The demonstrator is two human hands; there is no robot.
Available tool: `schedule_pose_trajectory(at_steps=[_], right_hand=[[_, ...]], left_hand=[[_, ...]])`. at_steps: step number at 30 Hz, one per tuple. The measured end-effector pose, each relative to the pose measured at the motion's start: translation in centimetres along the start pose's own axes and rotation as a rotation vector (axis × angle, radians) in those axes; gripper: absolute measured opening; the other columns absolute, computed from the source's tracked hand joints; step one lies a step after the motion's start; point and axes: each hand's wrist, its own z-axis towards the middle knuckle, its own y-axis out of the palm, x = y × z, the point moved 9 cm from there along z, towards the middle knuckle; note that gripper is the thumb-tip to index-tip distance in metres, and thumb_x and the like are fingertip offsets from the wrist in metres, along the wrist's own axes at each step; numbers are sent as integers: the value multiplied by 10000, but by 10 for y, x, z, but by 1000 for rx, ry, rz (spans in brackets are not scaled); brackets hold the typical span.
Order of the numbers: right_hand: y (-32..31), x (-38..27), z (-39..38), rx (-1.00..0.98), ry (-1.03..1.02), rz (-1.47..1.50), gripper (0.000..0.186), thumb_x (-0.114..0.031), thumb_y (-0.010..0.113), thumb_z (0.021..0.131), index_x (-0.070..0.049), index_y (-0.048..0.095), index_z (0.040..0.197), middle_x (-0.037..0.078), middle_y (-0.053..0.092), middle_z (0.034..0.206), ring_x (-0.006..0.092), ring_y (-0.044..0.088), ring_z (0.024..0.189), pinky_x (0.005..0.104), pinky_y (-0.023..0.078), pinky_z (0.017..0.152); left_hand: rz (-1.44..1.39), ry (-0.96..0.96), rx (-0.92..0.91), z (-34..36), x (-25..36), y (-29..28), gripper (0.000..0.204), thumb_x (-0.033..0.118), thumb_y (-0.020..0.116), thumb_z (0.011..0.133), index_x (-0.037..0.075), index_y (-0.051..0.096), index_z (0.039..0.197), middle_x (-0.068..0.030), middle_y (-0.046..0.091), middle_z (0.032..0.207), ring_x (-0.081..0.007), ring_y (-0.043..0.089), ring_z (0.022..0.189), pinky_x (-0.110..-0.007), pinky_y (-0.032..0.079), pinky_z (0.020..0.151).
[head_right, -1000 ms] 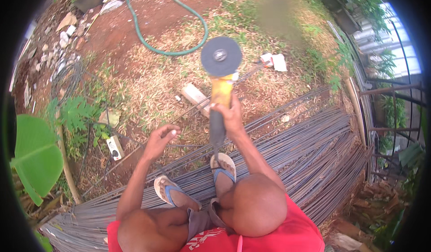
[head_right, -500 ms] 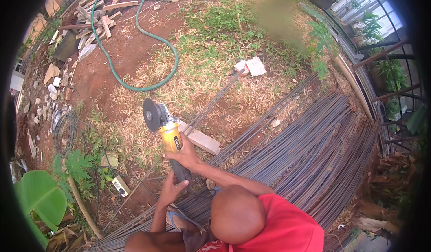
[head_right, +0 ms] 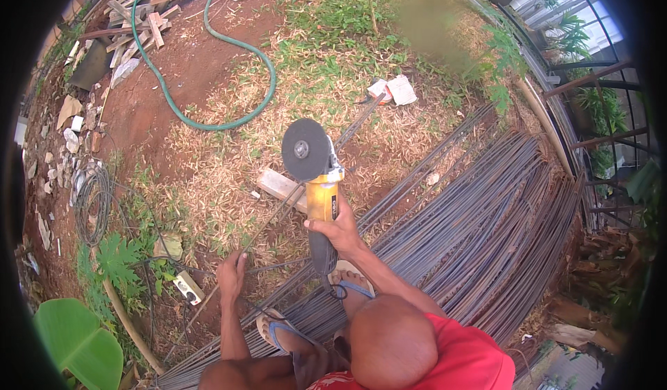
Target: The person positions a metal rod on a wooden block and uses an angle grinder to cut it, producing sparks. The person repeats the cutting process on multiple rods laid out on the ground.
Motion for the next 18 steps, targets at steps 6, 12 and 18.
schedule_pose_trajectory(at_steps=[6, 12, 18], right_hand=[[-14, -2, -2, 89, -11, 58, 654, -55, 814, 784, -5, 494, 1352, 96, 674, 1023, 188, 707, 876, 356, 593, 802], [-12, 0, 0, 57, -27, 78, 627, -72, 809, 785, 5, 498, 1324, 106, 681, 1014, 202, 722, 874, 360, 603, 792], [-3, 0, 0, 41, -14, 76, 628, -69, 802, 785, 4, 495, 1327, 102, 681, 999, 198, 718, 859, 357, 602, 774]], left_hand=[[-32, 6, -5, 2, -1, -3, 290, 316, 635, 1044, 83, 748, 1175, -244, 699, 835, -455, 684, 803, -516, 513, 746], [-66, 27, 18, -2, 4, -9, 257, 289, 636, 1047, 70, 742, 1130, -242, 666, 794, -445, 671, 768, -503, 502, 719], [-73, 37, 26, -1, 6, -10, 246, 285, 634, 1048, 66, 730, 1105, -241, 648, 774, -450, 660, 751, -508, 497, 708]])
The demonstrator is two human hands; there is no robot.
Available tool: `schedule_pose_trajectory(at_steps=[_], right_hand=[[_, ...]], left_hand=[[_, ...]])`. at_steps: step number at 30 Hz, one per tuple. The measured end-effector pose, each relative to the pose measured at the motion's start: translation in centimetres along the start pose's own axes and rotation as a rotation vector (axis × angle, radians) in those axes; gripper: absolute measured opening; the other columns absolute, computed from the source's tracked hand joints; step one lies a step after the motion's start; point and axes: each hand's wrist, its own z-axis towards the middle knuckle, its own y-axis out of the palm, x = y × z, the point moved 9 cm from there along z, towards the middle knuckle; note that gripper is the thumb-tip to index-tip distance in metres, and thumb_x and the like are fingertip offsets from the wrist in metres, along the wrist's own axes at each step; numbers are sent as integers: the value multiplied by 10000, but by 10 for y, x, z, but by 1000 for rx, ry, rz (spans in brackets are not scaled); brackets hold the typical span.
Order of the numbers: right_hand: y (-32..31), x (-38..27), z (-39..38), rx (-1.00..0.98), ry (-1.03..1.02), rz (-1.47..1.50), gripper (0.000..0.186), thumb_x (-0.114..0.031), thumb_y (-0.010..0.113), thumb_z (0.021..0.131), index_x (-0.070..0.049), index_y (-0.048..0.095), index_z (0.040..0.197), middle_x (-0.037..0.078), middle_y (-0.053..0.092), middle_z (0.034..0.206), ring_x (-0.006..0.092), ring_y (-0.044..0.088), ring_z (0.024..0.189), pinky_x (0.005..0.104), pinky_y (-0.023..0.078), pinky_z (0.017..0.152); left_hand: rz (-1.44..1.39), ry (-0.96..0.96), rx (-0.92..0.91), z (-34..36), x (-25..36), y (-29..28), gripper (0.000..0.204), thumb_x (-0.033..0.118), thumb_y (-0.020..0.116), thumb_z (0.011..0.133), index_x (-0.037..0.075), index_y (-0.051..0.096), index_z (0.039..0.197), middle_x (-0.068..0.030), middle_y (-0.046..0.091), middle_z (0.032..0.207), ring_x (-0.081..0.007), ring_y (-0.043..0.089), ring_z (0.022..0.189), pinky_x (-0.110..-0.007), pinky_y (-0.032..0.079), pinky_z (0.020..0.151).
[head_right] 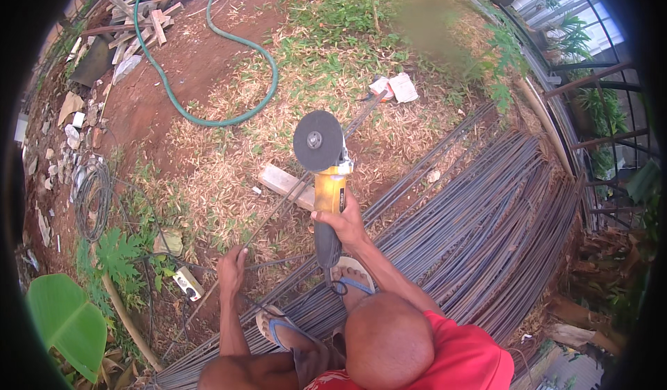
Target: The person positions a metal rod on a wooden block and uses an angle grinder to cut it, producing sparks. The person repeats the cutting process on multiple rods laid out on the ground.
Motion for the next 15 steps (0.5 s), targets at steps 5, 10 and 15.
schedule_pose_trajectory(at_steps=[5, 10, 15], right_hand=[[0, -5, -4, 4, 22, 22, 622, -52, 798, 790, 1, 497, 1331, 97, 678, 1010, 193, 709, 865, 350, 597, 784], [-8, -10, -7, 5, 6, 36, 608, -39, 798, 790, 1, 508, 1324, 91, 677, 1019, 191, 705, 876, 347, 592, 796], [-18, -7, -5, 13, -19, 15, 611, -44, 802, 787, 4, 512, 1322, 87, 678, 1014, 190, 704, 877, 352, 589, 808]], left_hand=[[20, 15, -13, 5, 5, 10, 233, 284, 633, 1048, 71, 719, 1087, -236, 649, 778, -462, 649, 750, -515, 494, 709], [4, 12, -33, 8, 0, 13, 236, 285, 621, 1056, 74, 716, 1100, -249, 653, 802, -465, 647, 764, -514, 495, 718], [9, 12, -29, 7, -3, 14, 239, 273, 614, 1060, 78, 718, 1150, -255, 653, 809, -454, 645, 754, -507, 497, 721]])
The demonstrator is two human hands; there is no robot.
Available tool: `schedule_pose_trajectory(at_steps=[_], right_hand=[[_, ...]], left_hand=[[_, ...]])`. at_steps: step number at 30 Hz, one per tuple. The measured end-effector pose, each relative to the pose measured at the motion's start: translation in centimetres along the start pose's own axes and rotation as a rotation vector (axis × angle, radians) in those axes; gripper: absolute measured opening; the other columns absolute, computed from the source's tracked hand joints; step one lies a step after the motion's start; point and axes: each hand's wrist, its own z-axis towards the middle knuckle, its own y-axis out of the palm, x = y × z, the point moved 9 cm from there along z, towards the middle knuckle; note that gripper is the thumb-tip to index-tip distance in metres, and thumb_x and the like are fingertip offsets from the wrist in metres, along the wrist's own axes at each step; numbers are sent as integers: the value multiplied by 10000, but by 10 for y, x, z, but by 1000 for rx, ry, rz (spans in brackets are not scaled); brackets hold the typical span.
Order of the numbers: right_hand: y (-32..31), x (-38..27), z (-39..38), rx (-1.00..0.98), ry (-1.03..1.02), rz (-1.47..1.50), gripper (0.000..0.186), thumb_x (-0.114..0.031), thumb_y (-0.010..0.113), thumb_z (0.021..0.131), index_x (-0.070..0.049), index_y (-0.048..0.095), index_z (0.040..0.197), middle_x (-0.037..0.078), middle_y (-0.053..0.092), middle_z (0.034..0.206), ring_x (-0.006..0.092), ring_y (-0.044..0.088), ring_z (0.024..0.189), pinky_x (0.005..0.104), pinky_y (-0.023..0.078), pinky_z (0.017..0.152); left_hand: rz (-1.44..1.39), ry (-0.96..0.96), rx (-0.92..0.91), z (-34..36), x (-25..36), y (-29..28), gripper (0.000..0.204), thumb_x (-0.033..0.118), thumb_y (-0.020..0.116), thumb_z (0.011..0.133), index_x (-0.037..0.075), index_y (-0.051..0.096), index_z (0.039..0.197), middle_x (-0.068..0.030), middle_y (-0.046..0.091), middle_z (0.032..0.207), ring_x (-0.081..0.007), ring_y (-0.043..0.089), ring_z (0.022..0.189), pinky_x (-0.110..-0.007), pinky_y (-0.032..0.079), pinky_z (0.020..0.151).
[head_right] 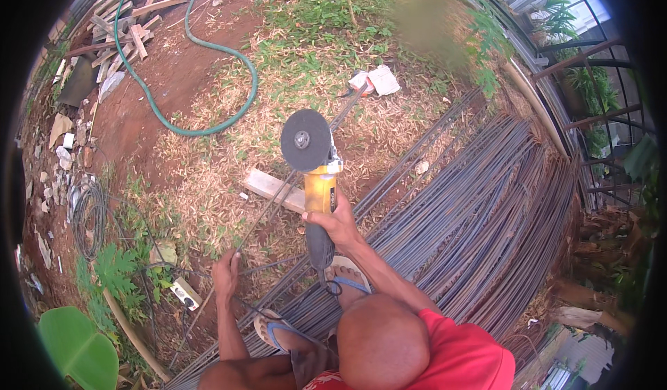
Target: The person positions a metal rod on a wooden block and uses an angle grinder to cut it, producing sparks. The person repeats the cutting process on multiple rods laid out on the ground.
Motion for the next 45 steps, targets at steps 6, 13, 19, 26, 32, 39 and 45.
schedule_pose_trajectory(at_steps=[6, 13, 19, 26, 32, 39, 45], right_hand=[[2, -4, -3, 16, 8, -27, 624, -67, 814, 783, 5, 510, 1323, 90, 679, 1009, 189, 706, 882, 356, 588, 817], [-3, 1, -3, 2, -7, -48, 612, -76, 819, 784, 4, 520, 1312, 83, 678, 999, 186, 706, 882, 354, 589, 820], [-6, -1, -3, 6, -15, -33, 624, -74, 820, 784, -7, 514, 1324, 79, 675, 998, 181, 706, 873, 343, 591, 813], [-12, 3, 1, 16, -23, -64, 648, -67, 815, 778, -5, 499, 1341, 86, 677, 1000, 185, 710, 843, 345, 601, 777], [1, 2, -5, 30, 51, -34, 572, -79, 803, 789, -3, 522, 1282, 105, 686, 971, 202, 716, 792, 359, 613, 732], [17, 7, -7, 110, 70, -46, 477, -155, 784, 863, -28, 516, 1237, 136, 693, 928, 218, 703, 748, 359, 607, 668], [16, 21, 8, 248, 69, 12, 425, -156, 772, 895, -42, 518, 1216, 137, 681, 915, 235, 694, 747, 383, 599, 663]], left_hand=[[-8, -17, -13, -1, 5, -2, 248, 271, 617, 1062, 77, 723, 1175, -256, 646, 793, -438, 647, 735, -491, 497, 717], [-13, -43, -21, 1, -6, 0, 274, 282, 625, 1060, 98, 751, 1218, -242, 665, 788, -423, 657, 720, -487, 506, 718], [-42, -19, 3, -4, -12, -2, 287, 303, 650, 1047, 95, 759, 1212, -242, 677, 789, -408, 672, 717, -484, 511, 712], [-15, -7, 38, -6, -8, 0, 278, 299, 660, 1040, 96, 764, 1198, -239, 696, 799, -412, 696, 736, -480, 529, 717], [28, 20, 75, -9, -1, -5, 268, 233, 697, 999, 63, 736, 1203, -211, 703, 938, -415, 681, 878, -479, 535, 815], [-475, 106, 75, -46, 92, 12, 271, 135, 742, 952, 20, 721, 1197, -120, 707, 972, -266, 691, 858, -394, 553, 813], [-707, 74, -139, -64, 126, 69, 298, 226, 624, 1053, 15, 713, 1243, -142, 766, 1010, -215, 726, 883, -346, 559, 816]])
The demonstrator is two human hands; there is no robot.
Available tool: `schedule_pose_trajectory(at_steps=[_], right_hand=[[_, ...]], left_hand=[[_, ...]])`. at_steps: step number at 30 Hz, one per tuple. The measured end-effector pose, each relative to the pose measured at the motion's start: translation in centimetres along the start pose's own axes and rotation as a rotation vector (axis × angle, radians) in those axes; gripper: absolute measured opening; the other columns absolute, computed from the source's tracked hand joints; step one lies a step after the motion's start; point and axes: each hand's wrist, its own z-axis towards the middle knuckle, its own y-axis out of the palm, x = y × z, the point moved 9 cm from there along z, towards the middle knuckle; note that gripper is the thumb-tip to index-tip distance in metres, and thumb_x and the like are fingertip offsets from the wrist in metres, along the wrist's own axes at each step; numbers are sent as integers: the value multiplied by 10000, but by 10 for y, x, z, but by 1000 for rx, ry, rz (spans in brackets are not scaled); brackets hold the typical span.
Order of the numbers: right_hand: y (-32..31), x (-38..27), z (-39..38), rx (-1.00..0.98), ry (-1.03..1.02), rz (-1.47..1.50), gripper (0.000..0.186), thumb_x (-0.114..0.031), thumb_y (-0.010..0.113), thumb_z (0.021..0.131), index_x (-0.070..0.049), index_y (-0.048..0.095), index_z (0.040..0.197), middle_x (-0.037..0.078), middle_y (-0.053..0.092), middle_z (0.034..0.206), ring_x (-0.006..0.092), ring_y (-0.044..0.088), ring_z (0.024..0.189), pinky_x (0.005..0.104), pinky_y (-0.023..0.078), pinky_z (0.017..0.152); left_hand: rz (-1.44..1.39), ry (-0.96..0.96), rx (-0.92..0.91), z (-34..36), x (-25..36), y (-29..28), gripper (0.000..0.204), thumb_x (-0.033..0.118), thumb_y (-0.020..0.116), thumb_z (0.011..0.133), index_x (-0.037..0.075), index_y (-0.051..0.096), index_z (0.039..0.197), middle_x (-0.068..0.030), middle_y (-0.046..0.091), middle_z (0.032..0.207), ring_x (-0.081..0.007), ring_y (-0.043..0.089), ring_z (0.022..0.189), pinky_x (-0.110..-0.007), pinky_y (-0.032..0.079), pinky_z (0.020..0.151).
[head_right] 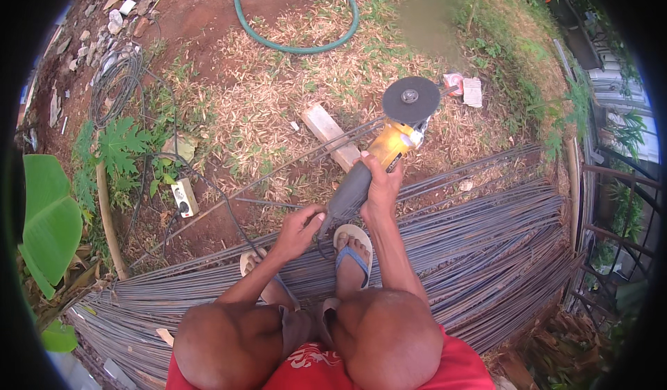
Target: The person positions a metal rod on a wooden block and uses an angle grinder to cut it, producing sparks. The person repeats the cutting process on multiple rods laid out on the ground.
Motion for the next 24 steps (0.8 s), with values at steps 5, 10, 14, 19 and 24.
schedule_pose_trajectory(at_steps=[5, 10, 14, 19, 24], right_hand=[[-7, 9, 14, 56, 31, 65, 493, -136, 799, 870, -33, 517, 1261, 93, 645, 982, 220, 693, 821, 381, 579, 689], [-18, 16, 17, 124, -11, 74, 448, -144, 785, 880, -37, 531, 1233, 115, 659, 982, 236, 702, 832, 400, 602, 708], [-26, 14, 17, 129, -57, 84, 386, -171, 757, 897, -32, 548, 1191, 143, 681, 965, 256, 708, 812, 423, 633, 738], [-34, 23, 17, 86, 54, 181, 324, -166, 703, 912, -44, 572, 1182, 108, 657, 1009, 240, 700, 893, 453, 628, 818], [-7, 19, 3, -5, 106, 255, 329, -256, 664, 944, -58, 573, 1190, 124, 666, 957, 254, 690, 941, 449, 600, 942]], left_hand=[[-386, -117, 24, 12, 1, 6, 306, 233, 649, 1040, -40, 709, 1161, -153, 783, 921, -173, 753, 866, -335, 574, 813], [-52, -49, 138, 6, 24, 4, 316, 201, 814, 917, -25, 720, 1117, -140, 790, 879, -165, 752, 765, -343, 580, 684], [-16, -183, 85, 6, 24, 9, 300, 203, 822, 906, -8, 742, 1103, -142, 767, 849, -144, 720, 732, -342, 552, 659], [104, -60, 151, 10, 43, 7, 255, 169, 815, 856, -4, 731, 1024, -183, 721, 826, -236, 711, 717, -396, 520, 644], [182, 102, 246, 7, 53, -2, 218, 102, 777, 809, -23, 672, 954, -191, 717, 944, -354, 717, 820, -438, 552, 721]])
